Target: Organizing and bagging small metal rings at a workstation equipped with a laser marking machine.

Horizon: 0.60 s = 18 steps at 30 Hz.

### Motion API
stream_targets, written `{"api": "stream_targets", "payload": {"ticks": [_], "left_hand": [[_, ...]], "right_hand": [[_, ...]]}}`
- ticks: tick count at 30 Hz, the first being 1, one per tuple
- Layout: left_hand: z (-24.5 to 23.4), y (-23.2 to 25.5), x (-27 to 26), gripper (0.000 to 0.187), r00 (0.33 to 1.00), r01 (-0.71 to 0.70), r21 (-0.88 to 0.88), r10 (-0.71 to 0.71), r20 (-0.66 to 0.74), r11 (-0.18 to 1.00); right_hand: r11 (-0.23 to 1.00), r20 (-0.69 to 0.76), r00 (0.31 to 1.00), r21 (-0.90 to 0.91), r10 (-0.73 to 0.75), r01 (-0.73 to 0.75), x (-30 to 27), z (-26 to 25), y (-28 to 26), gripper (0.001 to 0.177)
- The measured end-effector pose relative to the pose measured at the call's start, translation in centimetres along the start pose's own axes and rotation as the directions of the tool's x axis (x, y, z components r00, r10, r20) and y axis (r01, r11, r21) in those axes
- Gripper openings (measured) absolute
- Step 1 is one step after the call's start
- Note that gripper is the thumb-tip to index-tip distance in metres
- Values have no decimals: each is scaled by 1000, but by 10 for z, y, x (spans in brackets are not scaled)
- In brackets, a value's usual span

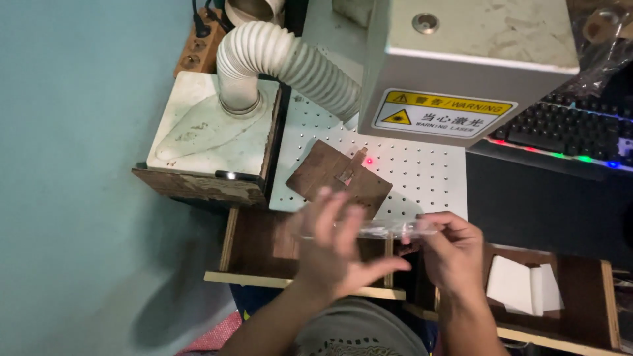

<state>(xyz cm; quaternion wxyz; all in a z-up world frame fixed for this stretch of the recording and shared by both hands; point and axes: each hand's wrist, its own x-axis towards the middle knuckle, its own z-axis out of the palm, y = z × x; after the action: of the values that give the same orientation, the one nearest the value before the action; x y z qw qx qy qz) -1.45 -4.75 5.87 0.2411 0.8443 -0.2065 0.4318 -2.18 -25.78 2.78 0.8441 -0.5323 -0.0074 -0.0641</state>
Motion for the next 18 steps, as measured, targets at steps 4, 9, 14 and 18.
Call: {"api": "stream_targets", "payload": {"ticks": [4, 9, 14, 18], "left_hand": [[0, 11, 14, 117, 950, -29, -60, 46, 310, 998], [-12, 5, 22, 49, 778, 207, -332, 50, 626, 920], [-24, 2, 40, 49, 691, 431, -455, 39, 722, 780], [-19, -9, 38, 59, 677, 434, -445, 42, 735, 784]], "right_hand": [[990, -64, 994, -99, 93, -99, -10, -1, 14, 3], [979, 152, 967, -8, 202, -203, -13, -25, 20, 10], [972, 144, 964, -102, 226, -212, -8, -5, -6, 14], [955, 128, 949, -109, 289, -277, -1, 8, -18, 17]]}}
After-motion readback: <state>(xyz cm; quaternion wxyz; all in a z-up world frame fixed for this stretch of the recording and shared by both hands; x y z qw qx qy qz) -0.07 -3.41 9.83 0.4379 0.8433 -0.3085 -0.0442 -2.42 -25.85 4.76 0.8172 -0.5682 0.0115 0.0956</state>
